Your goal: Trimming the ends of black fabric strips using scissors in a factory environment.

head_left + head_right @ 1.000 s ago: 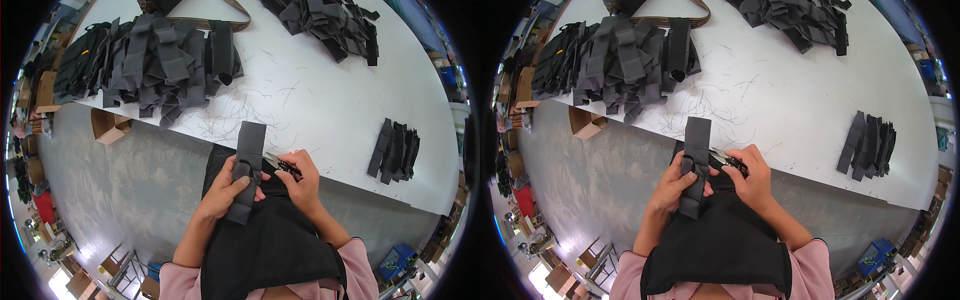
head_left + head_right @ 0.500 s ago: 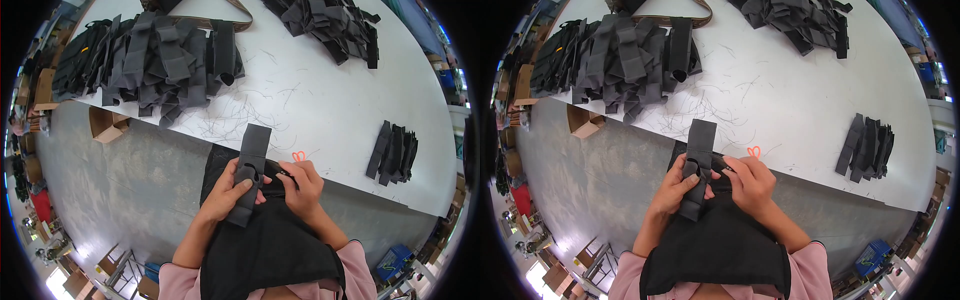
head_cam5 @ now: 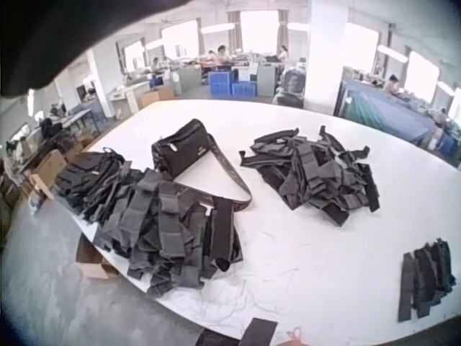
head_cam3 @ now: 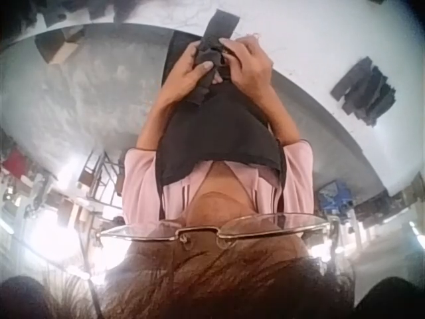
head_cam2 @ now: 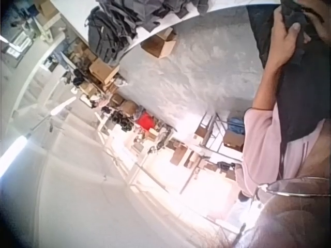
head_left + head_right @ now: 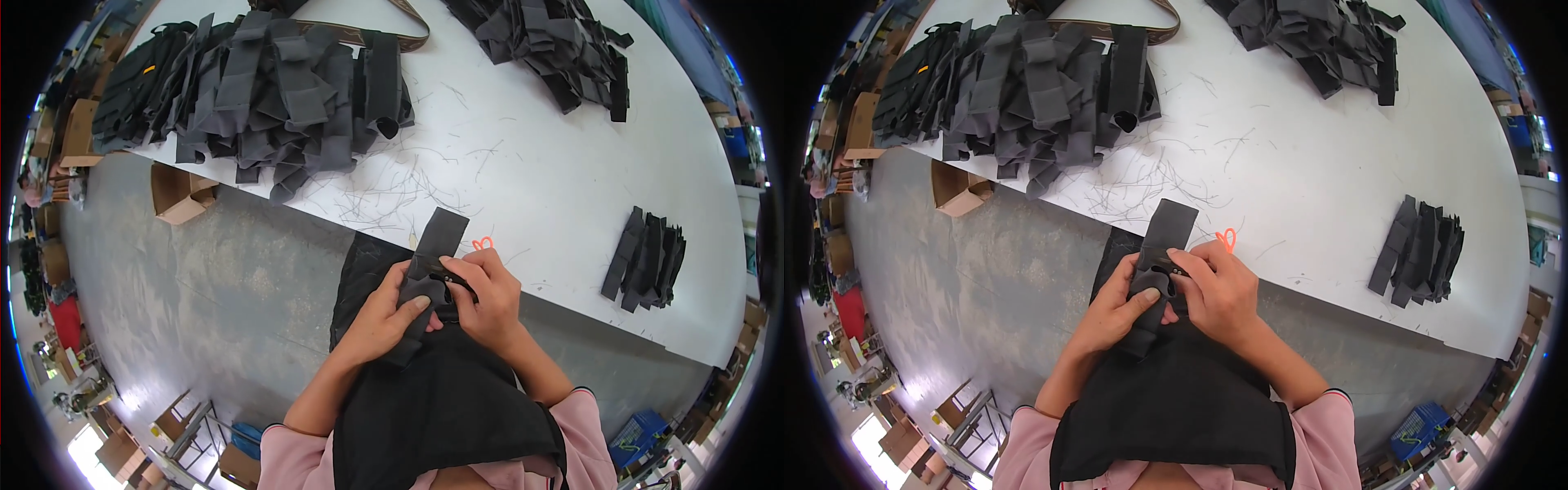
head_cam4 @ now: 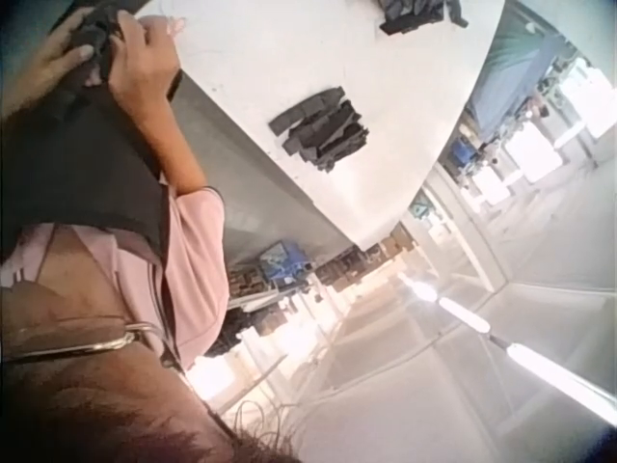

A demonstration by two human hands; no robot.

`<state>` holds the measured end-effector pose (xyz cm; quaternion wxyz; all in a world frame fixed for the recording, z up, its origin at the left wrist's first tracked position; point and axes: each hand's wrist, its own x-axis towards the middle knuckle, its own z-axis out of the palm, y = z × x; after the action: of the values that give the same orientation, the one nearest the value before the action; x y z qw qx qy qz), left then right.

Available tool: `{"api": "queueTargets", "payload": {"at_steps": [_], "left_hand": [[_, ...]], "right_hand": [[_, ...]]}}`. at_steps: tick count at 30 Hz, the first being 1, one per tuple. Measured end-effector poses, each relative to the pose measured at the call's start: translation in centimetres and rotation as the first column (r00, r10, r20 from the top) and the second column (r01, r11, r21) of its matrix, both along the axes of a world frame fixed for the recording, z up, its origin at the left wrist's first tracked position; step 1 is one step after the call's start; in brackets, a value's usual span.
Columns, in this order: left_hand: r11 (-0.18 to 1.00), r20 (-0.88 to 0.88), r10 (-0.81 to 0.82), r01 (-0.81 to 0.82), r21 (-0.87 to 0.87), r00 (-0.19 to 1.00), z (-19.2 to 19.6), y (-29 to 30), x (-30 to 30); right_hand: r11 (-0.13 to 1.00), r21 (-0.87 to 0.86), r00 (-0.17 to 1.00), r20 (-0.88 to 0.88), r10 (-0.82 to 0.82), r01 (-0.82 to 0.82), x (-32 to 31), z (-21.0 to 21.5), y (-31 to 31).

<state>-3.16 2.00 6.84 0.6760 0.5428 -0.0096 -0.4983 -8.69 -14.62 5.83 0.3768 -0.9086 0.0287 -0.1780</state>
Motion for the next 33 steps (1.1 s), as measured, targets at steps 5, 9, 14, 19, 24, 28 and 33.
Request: {"api": "queueTargets", "payload": {"at_steps": [5, 9, 14, 19, 24, 28, 33], "left_hand": [[1.000, -0.019, -0.007, 0.007, -0.024, 1.000, -0.1, -0.1, -0.1], [1.000, -0.017, -0.002, 0.002, -0.014, 1.000, 0.1, -0.1, -0.1], [0.999, -0.056, 0.008, -0.011, -0.045, 0.998, -0.1, 0.1, 0.1], [0.983, -0.145, 0.053, -0.077, -0.168, 0.988, -0.8, 0.6, 0.3], [0.987, -0.150, 0.050, -0.072, -0.141, 0.987, -0.9, 0.4, 0.0], [0.977, -0.166, 0.072, -0.103, -0.187, 0.984, -1.5, 0.6, 0.1], [0.970, -0.227, 0.157, -0.193, -0.147, 0.961, -2.2, 0.3, 0.3]], "right_hand": [[0.999, 0.043, 1.000, 0.011, 0.000, -0.001, 0.2, -0.2, 0.0], [0.996, -0.081, 0.999, 0.025, 0.028, -0.026, 0.0, -0.1, 0.1], [0.928, 0.361, 0.993, -0.105, -0.057, 0.091, 0.2, 0.8, 0.1], [0.974, 0.209, 0.996, -0.025, -0.087, 0.090, -0.8, 0.5, -0.9], [0.998, -0.040, 0.998, -0.053, 0.042, -0.044, -0.5, 1.4, -0.8], [0.971, 0.239, 1.000, -0.009, -0.019, 0.020, 0.2, 1.0, -0.6], [0.803, 0.566, 0.967, -0.251, -0.045, 0.184, -0.7, -1.6, -1.1]]}}
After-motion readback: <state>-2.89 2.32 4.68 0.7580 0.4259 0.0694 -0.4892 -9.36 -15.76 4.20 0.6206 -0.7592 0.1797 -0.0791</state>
